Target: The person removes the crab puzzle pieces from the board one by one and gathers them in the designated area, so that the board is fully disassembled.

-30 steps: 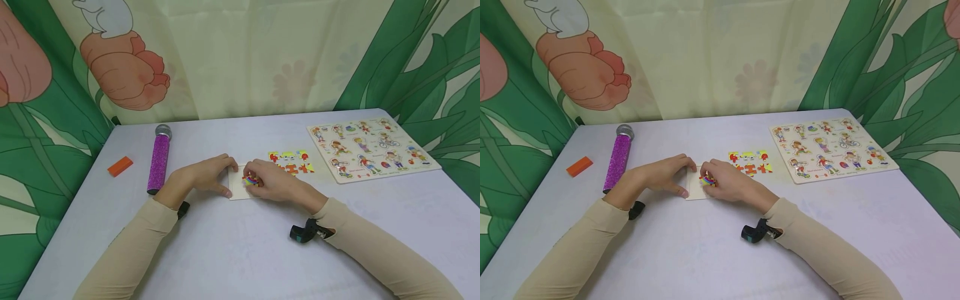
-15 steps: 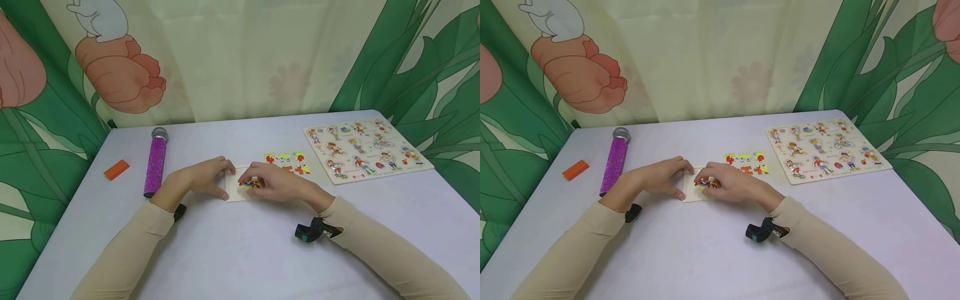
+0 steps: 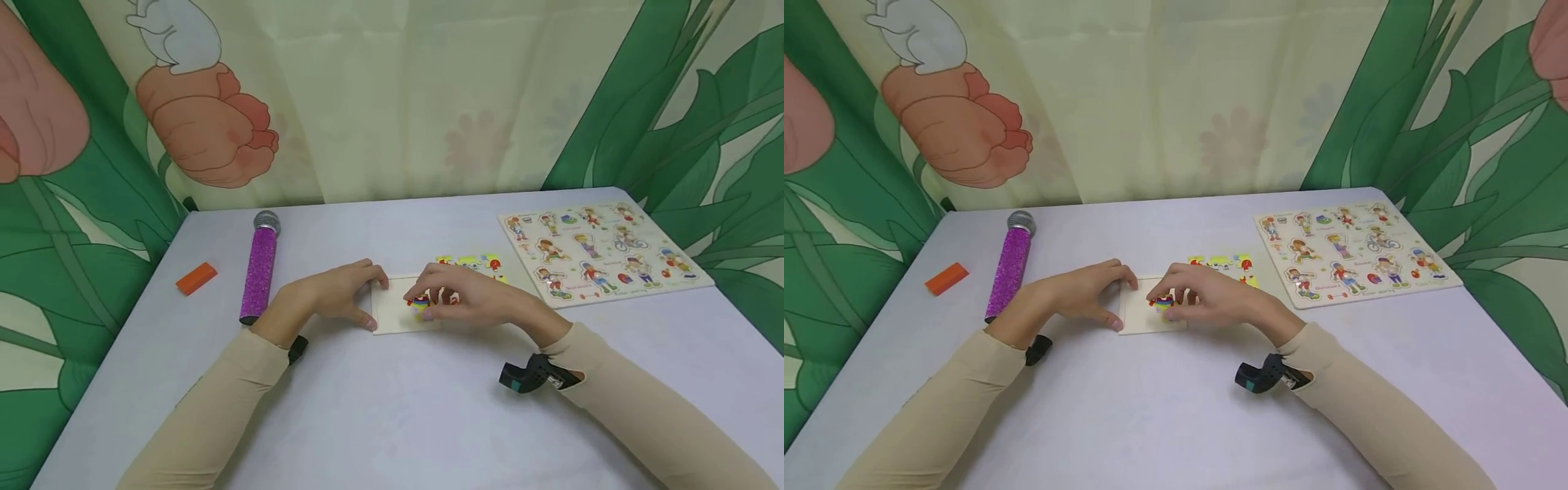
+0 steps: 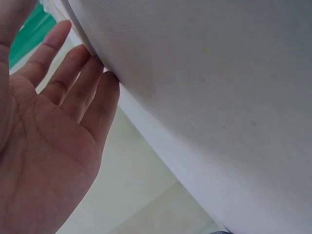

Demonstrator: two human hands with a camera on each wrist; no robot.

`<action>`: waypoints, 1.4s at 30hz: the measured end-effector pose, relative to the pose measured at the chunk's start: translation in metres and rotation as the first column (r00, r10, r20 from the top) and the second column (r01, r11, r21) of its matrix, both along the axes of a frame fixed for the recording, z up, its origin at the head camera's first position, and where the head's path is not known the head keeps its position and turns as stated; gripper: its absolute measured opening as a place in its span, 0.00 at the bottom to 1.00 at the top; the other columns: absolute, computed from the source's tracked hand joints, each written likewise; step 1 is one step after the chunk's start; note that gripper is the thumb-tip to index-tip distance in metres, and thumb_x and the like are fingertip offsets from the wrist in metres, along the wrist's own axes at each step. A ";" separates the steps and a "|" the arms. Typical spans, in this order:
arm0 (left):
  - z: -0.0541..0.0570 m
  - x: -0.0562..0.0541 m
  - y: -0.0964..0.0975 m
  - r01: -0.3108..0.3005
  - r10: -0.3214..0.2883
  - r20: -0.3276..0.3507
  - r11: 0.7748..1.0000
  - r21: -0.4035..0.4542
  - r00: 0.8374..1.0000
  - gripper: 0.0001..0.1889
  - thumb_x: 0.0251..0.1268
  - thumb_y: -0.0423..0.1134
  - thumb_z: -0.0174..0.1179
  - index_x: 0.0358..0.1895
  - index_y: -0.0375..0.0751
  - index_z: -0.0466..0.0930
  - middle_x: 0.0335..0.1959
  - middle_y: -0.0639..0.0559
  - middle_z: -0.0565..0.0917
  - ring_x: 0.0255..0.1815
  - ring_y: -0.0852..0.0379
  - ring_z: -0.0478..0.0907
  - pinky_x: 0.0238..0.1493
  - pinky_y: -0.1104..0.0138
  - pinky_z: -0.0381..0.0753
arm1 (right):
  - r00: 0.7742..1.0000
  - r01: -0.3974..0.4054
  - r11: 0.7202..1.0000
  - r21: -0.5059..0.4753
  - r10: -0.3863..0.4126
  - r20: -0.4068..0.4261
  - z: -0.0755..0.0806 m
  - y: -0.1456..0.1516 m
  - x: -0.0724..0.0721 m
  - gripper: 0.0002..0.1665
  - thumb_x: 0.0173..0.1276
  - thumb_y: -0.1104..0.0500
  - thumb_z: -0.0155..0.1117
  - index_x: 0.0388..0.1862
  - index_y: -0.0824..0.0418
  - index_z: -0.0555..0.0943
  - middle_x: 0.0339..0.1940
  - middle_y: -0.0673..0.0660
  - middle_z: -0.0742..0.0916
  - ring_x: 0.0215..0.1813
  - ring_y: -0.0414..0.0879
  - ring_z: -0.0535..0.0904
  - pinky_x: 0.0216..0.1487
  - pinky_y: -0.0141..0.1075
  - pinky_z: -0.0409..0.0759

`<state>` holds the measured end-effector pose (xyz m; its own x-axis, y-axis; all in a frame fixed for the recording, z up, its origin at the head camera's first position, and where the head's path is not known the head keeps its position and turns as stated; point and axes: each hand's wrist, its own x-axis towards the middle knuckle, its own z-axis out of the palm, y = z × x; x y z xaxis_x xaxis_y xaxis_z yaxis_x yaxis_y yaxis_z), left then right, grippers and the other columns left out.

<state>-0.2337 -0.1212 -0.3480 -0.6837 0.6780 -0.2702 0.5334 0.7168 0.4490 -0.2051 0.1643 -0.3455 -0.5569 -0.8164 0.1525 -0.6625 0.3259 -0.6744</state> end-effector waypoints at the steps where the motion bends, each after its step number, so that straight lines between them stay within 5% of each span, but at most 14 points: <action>1: 0.000 0.000 0.000 0.001 -0.001 -0.004 1.000 -0.003 1.000 0.36 0.53 0.52 0.79 0.63 0.50 0.72 0.61 0.52 0.73 0.64 0.52 0.71 0.72 0.55 0.69 | 1.000 0.004 1.000 -0.003 -0.004 -0.002 -0.001 0.002 0.000 0.16 0.72 0.59 0.70 0.58 0.55 0.85 0.49 0.47 0.83 0.41 0.41 0.80 0.40 0.35 0.81; 11: -0.001 0.003 0.000 -0.009 0.009 0.012 1.000 0.002 1.000 0.35 0.54 0.51 0.79 0.63 0.50 0.72 0.61 0.52 0.73 0.63 0.53 0.70 0.71 0.55 0.70 | 0.996 0.086 0.996 0.021 -0.087 0.021 -0.007 0.023 0.003 0.18 0.72 0.59 0.70 0.60 0.52 0.85 0.49 0.44 0.82 0.44 0.41 0.79 0.45 0.35 0.83; 24: 0.002 0.006 0.002 -0.051 0.051 0.021 0.998 -0.026 0.998 0.36 0.53 0.50 0.80 0.64 0.51 0.72 0.64 0.53 0.72 0.65 0.53 0.69 0.73 0.56 0.69 | 0.990 0.138 0.990 0.037 -0.136 -0.046 -0.002 0.054 -0.001 0.18 0.70 0.58 0.72 0.58 0.53 0.85 0.50 0.44 0.83 0.42 0.40 0.79 0.41 0.34 0.82; 42: 0.001 0.005 0.006 -0.051 0.051 0.020 0.998 -0.029 0.998 0.36 0.53 0.51 0.80 0.64 0.52 0.72 0.63 0.54 0.72 0.65 0.54 0.69 0.73 0.56 0.69 | 0.979 0.204 0.978 0.051 -0.203 -0.021 -0.015 0.083 0.001 0.18 0.70 0.60 0.72 0.57 0.51 0.85 0.48 0.43 0.86 0.39 0.43 0.79 0.39 0.33 0.80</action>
<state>-0.2284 -0.1152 -0.3472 -0.7112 0.6340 -0.3038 0.4865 0.7557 0.4383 -0.2044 0.2469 -0.3605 -0.7100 -0.6934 0.1224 -0.5891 0.4897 -0.6428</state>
